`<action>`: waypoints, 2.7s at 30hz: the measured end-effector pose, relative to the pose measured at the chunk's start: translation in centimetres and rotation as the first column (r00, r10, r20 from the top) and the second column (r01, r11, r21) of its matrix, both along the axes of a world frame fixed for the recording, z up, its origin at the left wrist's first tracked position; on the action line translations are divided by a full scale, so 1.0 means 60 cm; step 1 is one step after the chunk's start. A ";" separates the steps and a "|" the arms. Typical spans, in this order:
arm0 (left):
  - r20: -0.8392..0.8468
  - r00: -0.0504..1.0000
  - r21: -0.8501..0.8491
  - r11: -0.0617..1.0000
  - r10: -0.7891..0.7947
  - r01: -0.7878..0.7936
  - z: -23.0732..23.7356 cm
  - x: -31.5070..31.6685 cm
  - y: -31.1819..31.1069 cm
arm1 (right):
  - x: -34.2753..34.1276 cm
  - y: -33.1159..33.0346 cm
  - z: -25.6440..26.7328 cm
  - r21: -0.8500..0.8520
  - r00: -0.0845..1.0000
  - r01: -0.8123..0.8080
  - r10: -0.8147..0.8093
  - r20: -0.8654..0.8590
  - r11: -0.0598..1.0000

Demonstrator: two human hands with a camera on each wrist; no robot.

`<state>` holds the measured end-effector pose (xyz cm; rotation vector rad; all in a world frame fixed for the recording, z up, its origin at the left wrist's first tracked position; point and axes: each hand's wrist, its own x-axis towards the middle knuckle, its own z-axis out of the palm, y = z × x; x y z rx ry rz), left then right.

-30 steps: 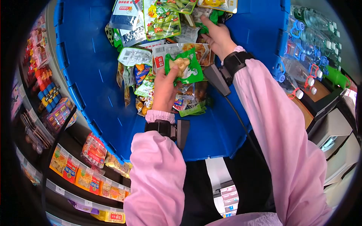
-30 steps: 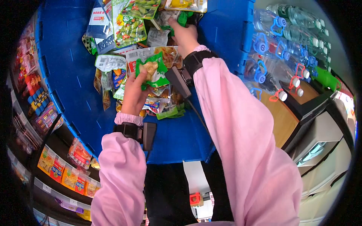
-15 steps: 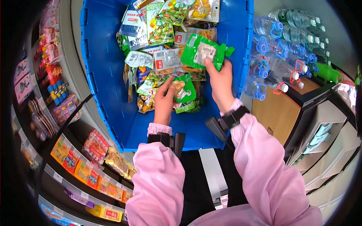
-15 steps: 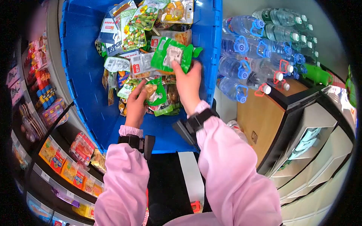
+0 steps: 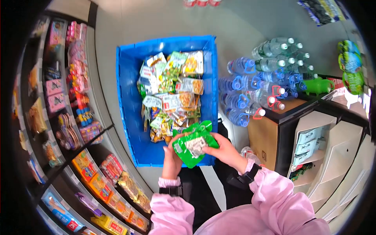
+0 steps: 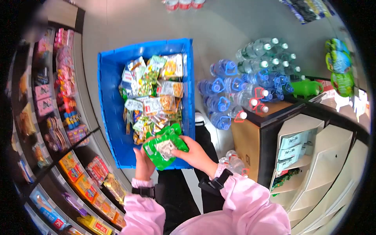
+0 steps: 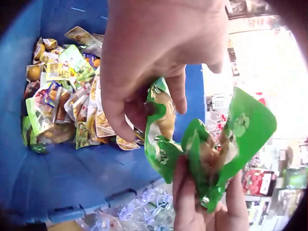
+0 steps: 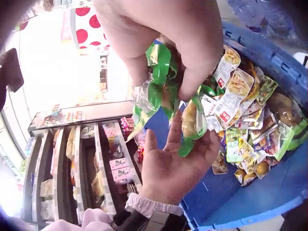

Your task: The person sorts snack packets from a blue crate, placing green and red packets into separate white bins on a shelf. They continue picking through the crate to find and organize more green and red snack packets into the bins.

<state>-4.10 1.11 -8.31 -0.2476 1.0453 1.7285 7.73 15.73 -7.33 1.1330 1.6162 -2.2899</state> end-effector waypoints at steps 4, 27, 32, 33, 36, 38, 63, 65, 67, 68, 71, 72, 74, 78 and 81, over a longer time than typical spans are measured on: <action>-0.061 0.995 0.013 0.997 -0.081 0.082 0.074 0.021 0.010 | 0.020 0.004 0.050 0.154 0.998 -0.047 0.052 -0.027 0.987; -0.175 0.824 -0.210 0.838 -0.539 0.504 0.248 0.083 -0.209 | 0.147 -0.295 0.202 0.293 0.928 0.347 -0.281 -0.244 0.891; -0.158 0.727 -0.112 0.744 -0.668 0.659 0.231 0.174 -0.137 | 0.268 -0.292 0.205 0.372 0.841 0.540 -0.502 -0.200 0.755; -0.160 0.693 -0.114 0.710 -0.703 0.695 0.234 0.204 -0.117 | 0.296 -0.294 0.196 0.336 0.805 0.592 -0.556 -0.206 0.733; -0.147 0.593 -0.131 0.609 -0.792 0.782 0.223 0.293 -0.085 | 0.395 -0.303 0.196 0.283 0.693 0.717 -0.694 -0.195 0.637; -0.143 0.511 -0.152 0.529 -0.847 0.835 0.220 0.365 -0.064 | 0.469 -0.314 0.190 0.216 0.588 0.807 -0.781 -0.211 0.550; -0.166 0.118 -0.043 0.127 -0.979 0.991 0.114 1.208 0.205 | 1.234 -0.174 0.093 0.079 -0.090 0.991 -0.978 -0.186 -0.106; -0.119 0.106 -0.044 0.111 -0.987 0.993 0.104 1.207 0.221 | 1.250 -0.164 0.061 0.053 -0.025 0.998 -0.959 -0.282 -0.042; -0.090 0.112 -0.010 0.113 -0.990 0.994 0.095 1.206 0.231 | 1.263 -0.164 0.041 0.029 0.009 1.000 -0.914 -0.406 -0.003; -0.085 0.124 0.022 0.123 -0.989 0.992 0.087 1.205 0.234 | 1.272 -0.167 0.033 0.345 0.190 0.937 -0.902 -0.387 0.049; -0.137 0.133 0.131 0.116 -0.982 0.985 0.051 1.200 0.248 | 1.292 -0.171 0.018 0.925 0.476 0.372 -0.872 -0.113 0.083; -0.166 0.137 0.169 0.109 -0.977 0.980 0.045 1.200 0.254 | 1.294 -0.168 0.016 0.979 0.458 0.198 -0.888 -0.041 0.057; -0.053 0.168 0.172 0.157 -0.984 0.973 0.032 1.200 0.264 | 1.297 -0.163 0.008 0.999 0.420 -0.033 -0.906 0.045 0.035; -0.040 0.171 0.094 0.167 -0.984 0.982 0.032 1.213 0.259 | 1.284 -0.162 0.030 0.993 0.374 -0.095 -0.922 0.104 0.073; 0.086 0.214 0.111 0.223 -0.973 0.969 0.052 1.209 0.252 | 1.282 -0.156 0.039 0.992 0.345 -0.059 -0.930 0.126 0.112</action>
